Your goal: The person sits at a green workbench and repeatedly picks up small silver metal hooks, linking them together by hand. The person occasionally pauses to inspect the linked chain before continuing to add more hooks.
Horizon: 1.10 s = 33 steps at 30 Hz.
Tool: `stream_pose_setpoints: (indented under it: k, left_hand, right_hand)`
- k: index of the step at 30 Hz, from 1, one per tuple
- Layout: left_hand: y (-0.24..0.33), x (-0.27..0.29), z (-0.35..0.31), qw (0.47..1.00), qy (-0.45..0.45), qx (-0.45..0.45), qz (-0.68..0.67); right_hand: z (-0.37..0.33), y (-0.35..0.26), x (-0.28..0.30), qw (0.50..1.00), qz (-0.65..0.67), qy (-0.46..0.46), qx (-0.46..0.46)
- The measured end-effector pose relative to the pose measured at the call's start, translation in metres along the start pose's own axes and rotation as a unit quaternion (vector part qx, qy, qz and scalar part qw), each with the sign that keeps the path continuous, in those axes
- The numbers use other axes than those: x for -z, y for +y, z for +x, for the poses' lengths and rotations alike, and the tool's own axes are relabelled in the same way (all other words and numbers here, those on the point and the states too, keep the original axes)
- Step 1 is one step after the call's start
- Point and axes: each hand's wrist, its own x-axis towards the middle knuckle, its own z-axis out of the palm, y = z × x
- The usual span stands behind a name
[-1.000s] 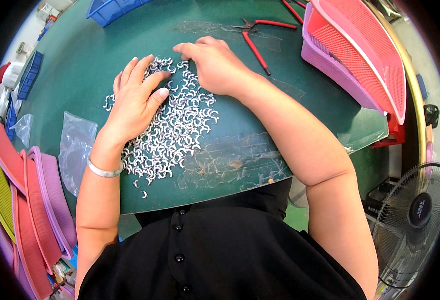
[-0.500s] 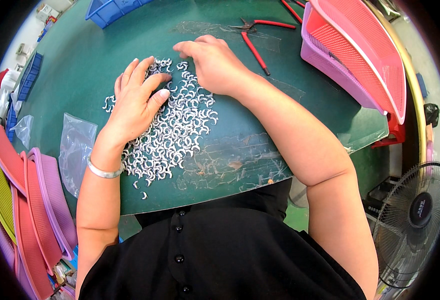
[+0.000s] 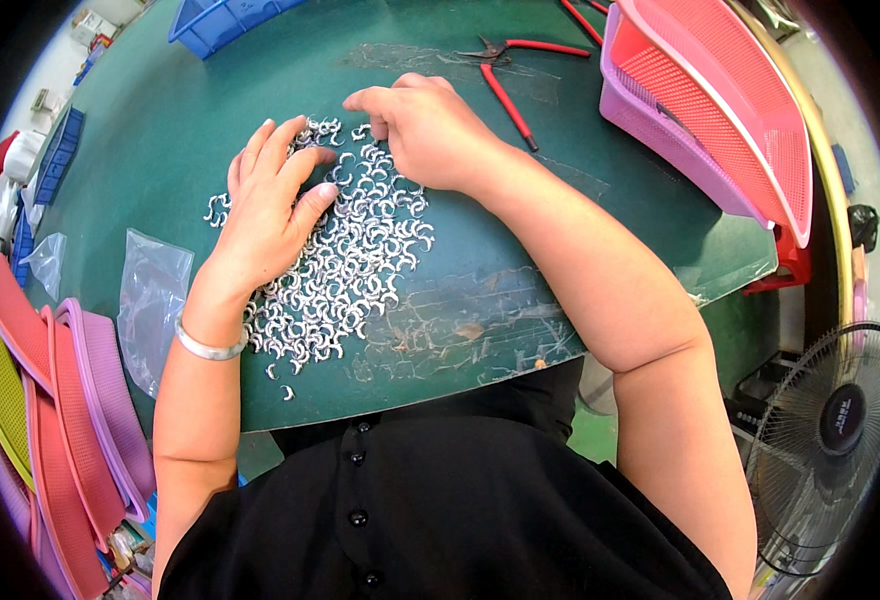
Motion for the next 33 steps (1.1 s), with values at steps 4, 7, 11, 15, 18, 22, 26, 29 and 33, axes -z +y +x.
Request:
stream_pose_setpoints:
  k: [4,7,11,15,18,22,26,29,33]
  left_hand:
    - [0.0004,0.0009,-0.0003,1.000,0.007,-0.004,-0.005]
    - [-0.0001,-0.0003,-0.0001,1.000,0.019,-0.010,-0.014]
    - [-0.0003,-0.0006,-0.0006,1.000,0.022,-0.012,-0.008]
    - [-0.0007,-0.0006,-0.0011,1.000,0.022,-0.010,-0.006]
    - [-0.0001,-0.0003,-0.0012,1.000,0.019,-0.010,-0.009]
    - [0.0001,-0.0001,-0.0015,1.000,0.018,-0.009,-0.014]
    - [0.0009,0.0013,-0.0015,1.000,0.009,-0.009,-0.009]
    - [0.0011,0.0016,-0.0011,1.000,0.007,-0.011,-0.009]
    - [-0.0010,-0.0008,-0.0017,1.000,0.022,-0.009,-0.015]
  right_hand:
    - [-0.0005,0.0008,0.0002,1.000,-0.008,0.018,0.006]
    - [-0.0008,0.0004,0.0000,1.000,-0.005,0.023,0.000]
    - [-0.0017,0.0004,-0.0013,1.000,0.003,0.024,-0.005]
    - [-0.0019,0.0009,-0.0046,1.000,0.006,0.004,0.000]
    - [-0.0011,-0.0025,-0.0027,1.000,0.002,0.026,-0.006]
    - [-0.0014,-0.0006,-0.0012,1.000,0.005,0.008,-0.004]
    - [-0.0011,-0.0026,0.0017,1.000,0.015,-0.002,-0.012]
    - [-0.0013,-0.0011,-0.0034,1.000,0.021,0.018,0.000]
    - [-0.0010,-0.0006,-0.0023,1.000,0.028,0.002,0.004]
